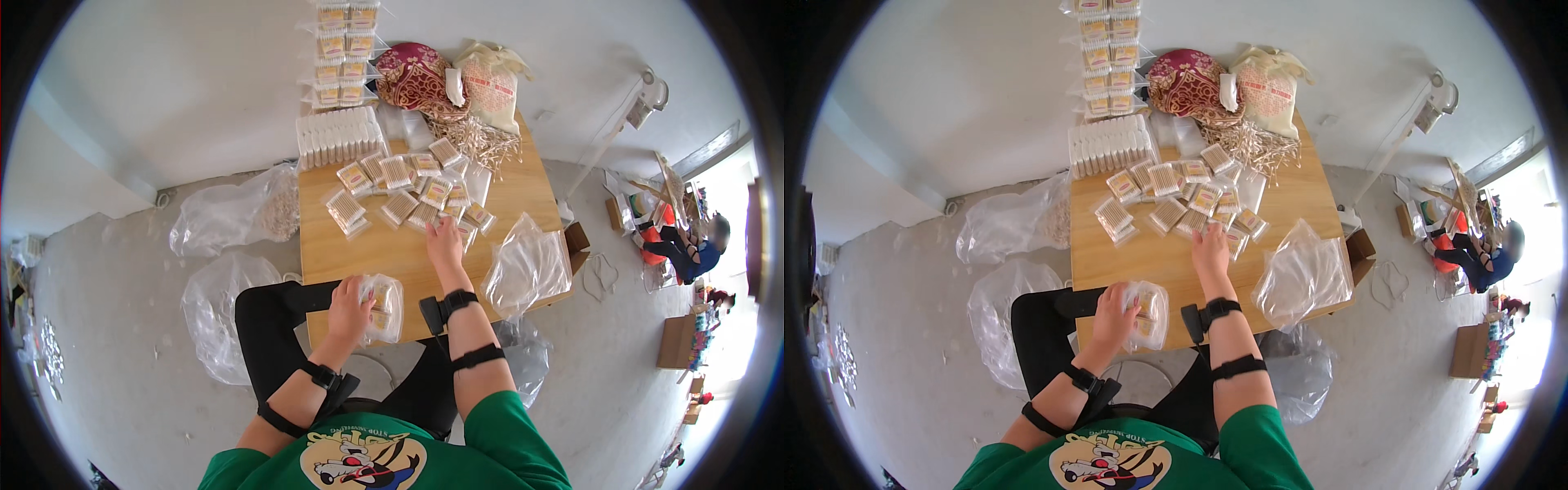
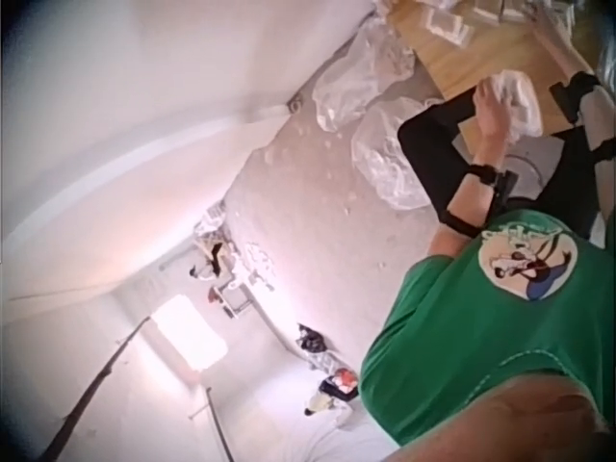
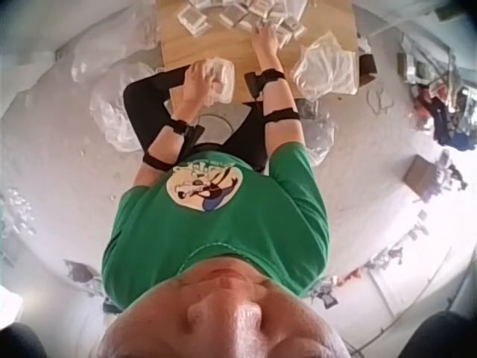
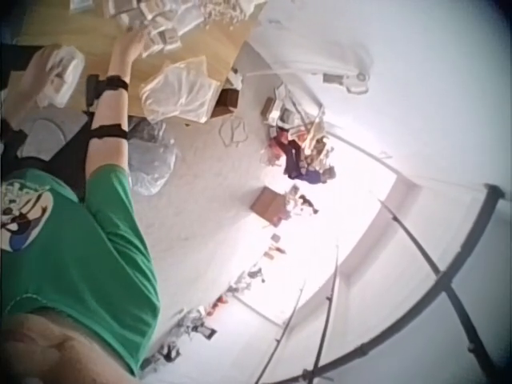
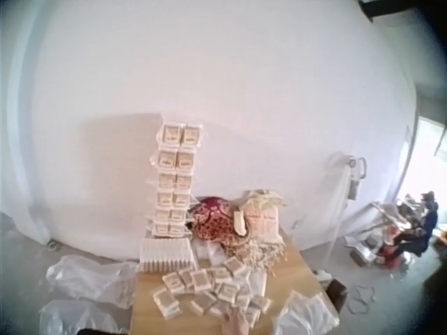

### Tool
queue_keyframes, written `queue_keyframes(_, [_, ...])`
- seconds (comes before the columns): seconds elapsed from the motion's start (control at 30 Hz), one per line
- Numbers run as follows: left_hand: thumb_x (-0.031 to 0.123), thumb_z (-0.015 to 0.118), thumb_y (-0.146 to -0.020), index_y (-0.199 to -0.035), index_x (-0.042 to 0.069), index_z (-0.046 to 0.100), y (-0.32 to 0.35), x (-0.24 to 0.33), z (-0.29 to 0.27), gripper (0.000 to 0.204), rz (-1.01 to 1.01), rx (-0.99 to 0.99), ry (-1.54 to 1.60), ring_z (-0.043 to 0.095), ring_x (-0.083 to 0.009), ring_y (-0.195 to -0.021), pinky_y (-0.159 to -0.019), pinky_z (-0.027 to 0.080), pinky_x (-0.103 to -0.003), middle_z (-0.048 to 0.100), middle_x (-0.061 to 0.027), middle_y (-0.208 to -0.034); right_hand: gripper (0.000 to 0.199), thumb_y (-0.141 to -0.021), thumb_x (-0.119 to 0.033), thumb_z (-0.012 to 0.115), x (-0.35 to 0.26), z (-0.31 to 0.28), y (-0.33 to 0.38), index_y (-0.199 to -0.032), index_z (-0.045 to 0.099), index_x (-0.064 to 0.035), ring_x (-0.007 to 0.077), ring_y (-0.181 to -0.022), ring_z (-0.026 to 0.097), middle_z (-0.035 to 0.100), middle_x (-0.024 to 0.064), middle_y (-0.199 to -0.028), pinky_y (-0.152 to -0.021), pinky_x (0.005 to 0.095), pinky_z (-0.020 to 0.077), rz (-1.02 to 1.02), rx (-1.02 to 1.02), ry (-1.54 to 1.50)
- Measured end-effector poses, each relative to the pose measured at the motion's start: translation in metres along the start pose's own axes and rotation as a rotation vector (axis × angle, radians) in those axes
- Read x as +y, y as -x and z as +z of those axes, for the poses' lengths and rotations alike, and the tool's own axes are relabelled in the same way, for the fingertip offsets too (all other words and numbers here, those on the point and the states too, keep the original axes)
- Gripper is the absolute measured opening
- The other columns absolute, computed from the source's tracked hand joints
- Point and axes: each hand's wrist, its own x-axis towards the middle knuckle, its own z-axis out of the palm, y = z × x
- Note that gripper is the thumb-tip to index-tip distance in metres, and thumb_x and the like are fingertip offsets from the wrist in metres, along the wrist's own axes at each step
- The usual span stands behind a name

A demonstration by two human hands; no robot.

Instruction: Placing small boxed items into a plastic sleeve or tray and then into a larger plastic bag.

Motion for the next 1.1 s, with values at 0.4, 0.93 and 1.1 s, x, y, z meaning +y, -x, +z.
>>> queue_keyframes(0.4, [0.013,0.073,-0.074,-0.122,0.001,0.048,-0.003,0.004,-0.007,0.056,-0.073,0.001,-0.014,0.049,-0.0390,-0.111,-0.093,0.043,-0.043,0.053,-0.0204,-0.118,0.044,-0.070,-0.027,0.077,-0.004,0.001,0.002,-0.101,0.062,0.0015,0.0299,-0.085,0.065,0.068,0.0173,-0.096,-0.076,0.0363,0.0503,0.333,-0.321,-0.304])
queue_keyframes(0.93, [0.026,0.072,-0.075,-0.137,0.007,0.032,0.017,0.027,-0.039,0.075,-0.267,-0.266,-0.144,0.051,-0.0376,-0.114,-0.092,0.047,-0.044,0.049,-0.0213,-0.118,0.033,-0.066,0.001,0.074,-0.016,-0.079,0.147,-0.095,0.075,-0.0144,0.0083,-0.073,0.046,0.052,-0.0027,-0.074,-0.068,0.0232,0.0395,-0.151,-0.245,-0.316])
queue_keyframes(1.1, [0.026,0.072,-0.075,-0.138,0.007,0.031,0.021,0.011,-0.029,0.077,-0.240,-0.253,-0.090,0.054,-0.0389,-0.110,-0.089,0.048,-0.045,0.050,-0.0223,-0.119,0.030,-0.071,0.007,0.065,-0.009,-0.060,0.152,-0.098,0.069,-0.0077,0.0095,-0.075,0.052,0.057,0.0002,-0.082,-0.065,0.0242,0.0425,-0.097,-0.428,-0.748])
